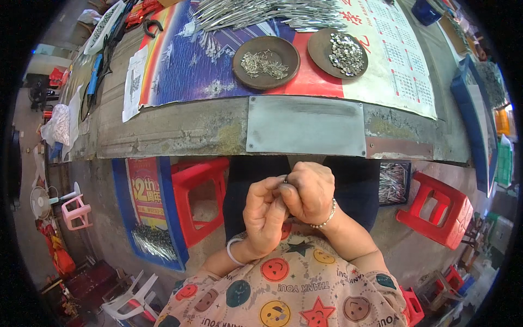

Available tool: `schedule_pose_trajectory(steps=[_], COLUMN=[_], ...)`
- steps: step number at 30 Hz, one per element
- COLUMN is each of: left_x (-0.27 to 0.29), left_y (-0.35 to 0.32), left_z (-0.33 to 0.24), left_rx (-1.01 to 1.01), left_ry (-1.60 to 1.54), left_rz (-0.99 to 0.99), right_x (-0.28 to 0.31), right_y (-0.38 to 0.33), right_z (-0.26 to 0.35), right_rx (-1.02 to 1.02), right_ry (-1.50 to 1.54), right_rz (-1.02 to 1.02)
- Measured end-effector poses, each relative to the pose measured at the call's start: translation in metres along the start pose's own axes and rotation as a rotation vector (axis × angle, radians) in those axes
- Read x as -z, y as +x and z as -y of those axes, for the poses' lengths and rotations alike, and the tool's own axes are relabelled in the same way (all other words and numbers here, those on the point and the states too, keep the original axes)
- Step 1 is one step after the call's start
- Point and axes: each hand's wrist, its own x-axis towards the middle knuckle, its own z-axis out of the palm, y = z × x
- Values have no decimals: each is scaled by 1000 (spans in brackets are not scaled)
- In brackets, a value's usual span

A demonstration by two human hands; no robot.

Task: The person picks small metal components and pins from dishes and piles on the workbench, fits the pieces together by hand to assemble the parts, and places finished components into a plastic container.

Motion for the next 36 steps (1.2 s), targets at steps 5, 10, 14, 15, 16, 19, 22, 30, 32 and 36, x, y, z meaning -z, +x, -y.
schedule_pose_trajectory(steps=[5, 10, 14, 15, 16, 19, 22, 30, 32, 36], left_x=[2, 2, 0, -1, -2, 1, 1, 1, -2, 4], left_y=[-4, -8, -4, -3, -2, -3, -2, -3, -2, -9], left_z=[8, 6, 6, 7, 8, 10, 12, 19, 19, 11], left_rx=[16, 56, 66, 67, 54, 22, 58, 10, 19, 73], left_ry=[15, -72, -173, -172, -103, -20, -58, -30, -37, -35], left_rz=[9, 81, -13, -12, -43, -15, 3, -22, -41, 35], right_x=[-2, 8, 4, 0, -2, -6, -15, -15, -13, 13], right_y=[-10, -5, -4, -9, -12, -18, -27, -28, -27, 3], right_z=[4, 15, 19, 18, 15, 3, -6, -2, 3, 15], right_rx=[-170, -844, -742, -674, -552, -320, -227, -145, -295, -998], right_ry=[39, 602, 526, 547, 406, 186, 243, 145, 193, 733], right_rz=[74, 26, -57, -88, -56, 8, -92, -85, -77, 62])
